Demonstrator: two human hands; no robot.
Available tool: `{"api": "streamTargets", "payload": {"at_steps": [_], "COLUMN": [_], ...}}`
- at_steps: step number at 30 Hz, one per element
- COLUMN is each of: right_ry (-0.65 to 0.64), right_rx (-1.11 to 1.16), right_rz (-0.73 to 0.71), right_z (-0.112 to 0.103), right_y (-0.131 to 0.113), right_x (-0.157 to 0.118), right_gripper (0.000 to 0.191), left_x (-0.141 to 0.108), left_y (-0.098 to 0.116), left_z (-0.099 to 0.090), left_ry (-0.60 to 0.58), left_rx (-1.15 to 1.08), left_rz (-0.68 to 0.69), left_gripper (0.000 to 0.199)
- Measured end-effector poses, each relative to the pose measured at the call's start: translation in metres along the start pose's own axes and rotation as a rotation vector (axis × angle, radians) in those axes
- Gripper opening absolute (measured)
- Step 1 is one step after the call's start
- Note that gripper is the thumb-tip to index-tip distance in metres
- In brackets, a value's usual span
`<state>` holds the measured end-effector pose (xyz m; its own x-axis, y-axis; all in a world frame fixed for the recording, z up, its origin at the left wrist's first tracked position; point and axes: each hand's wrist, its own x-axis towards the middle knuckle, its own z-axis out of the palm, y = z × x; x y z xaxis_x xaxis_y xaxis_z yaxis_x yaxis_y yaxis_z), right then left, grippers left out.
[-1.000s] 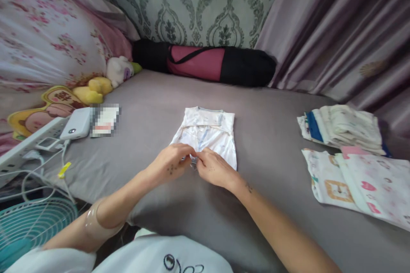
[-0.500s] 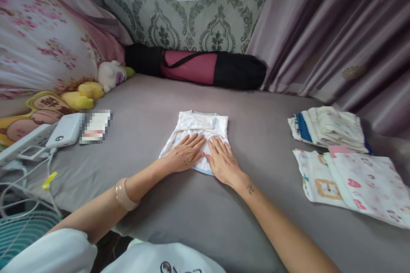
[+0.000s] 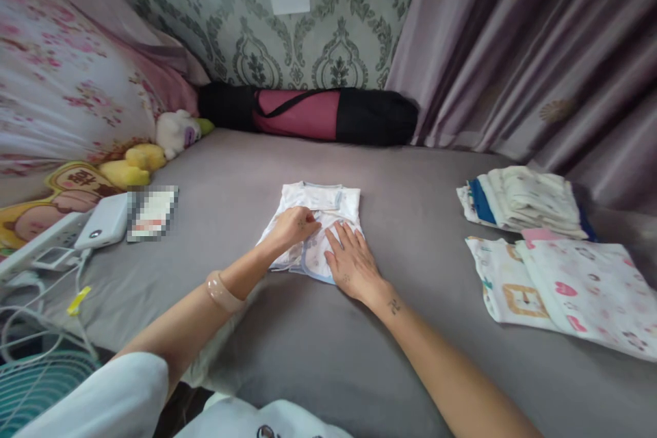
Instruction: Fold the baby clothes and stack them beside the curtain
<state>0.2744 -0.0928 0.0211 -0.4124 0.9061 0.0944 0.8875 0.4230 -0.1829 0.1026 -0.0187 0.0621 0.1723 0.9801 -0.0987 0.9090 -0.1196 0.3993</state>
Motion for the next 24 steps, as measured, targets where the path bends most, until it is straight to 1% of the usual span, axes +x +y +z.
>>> {"api": "streamTargets", "payload": {"at_steps": [3,6,10,12,15,17,19,20,21,24], "right_ry": [-0.008,-0.002,0.019,0.024,0.011,-0.005,0.008,0.021,0.033,0.015], "right_rx": [-0.006,-0.013,-0.031,-0.04,-0.046,-0.041,-0.035,-0.032,-0.03,-0.022], "right_rz": [0.003,-0.001,-0.024,-0.034,-0.043,-0.075,-0.11,-0.12,-0.12,-0.1], "right_z": [-0.001,-0.001,0.002,0.002,-0.002,-0.008,-0.011,-0.011,-0.01,-0.001], "right_y": [0.0,0.0,0.002,0.003,0.004,0.002,-0.001,-0.003,-0.005,-0.008], "right_x": [0.0,-0.001,-0.002,-0.003,-0.002,-0.002,-0.001,-0.001,-0.001,-0.002], "right_gripper": [0.053,0.053,0.053,0.053,0.053,0.053,0.053,0.054,0.055,0.056], "left_x": [0.0,0.003,0.009,0.007,-0.009,-0.026,-0.043,-0.05,-0.055,-0.061], "left_y": [0.002,-0.005,-0.018,-0.02,-0.014,-0.008,-0.006,-0.007,-0.01,-0.02], "left_z": [-0.003,-0.002,0.004,0.006,0.004,0.004,0.008,0.013,0.019,0.037], "left_ry": [-0.002,0.063,0.091,0.113,0.205,0.258,0.287,0.284,0.266,0.143], "left_rx": [-0.054,-0.073,-0.047,0.009,0.153,0.191,0.189,0.19,0.196,0.198], "left_rz": [-0.013,0.01,0.022,0.069,0.174,0.303,0.439,0.48,0.492,0.437], "left_gripper": [0.017,0.016,0.015,0.014,0.014,0.021,0.031,0.036,0.04,0.051]}}
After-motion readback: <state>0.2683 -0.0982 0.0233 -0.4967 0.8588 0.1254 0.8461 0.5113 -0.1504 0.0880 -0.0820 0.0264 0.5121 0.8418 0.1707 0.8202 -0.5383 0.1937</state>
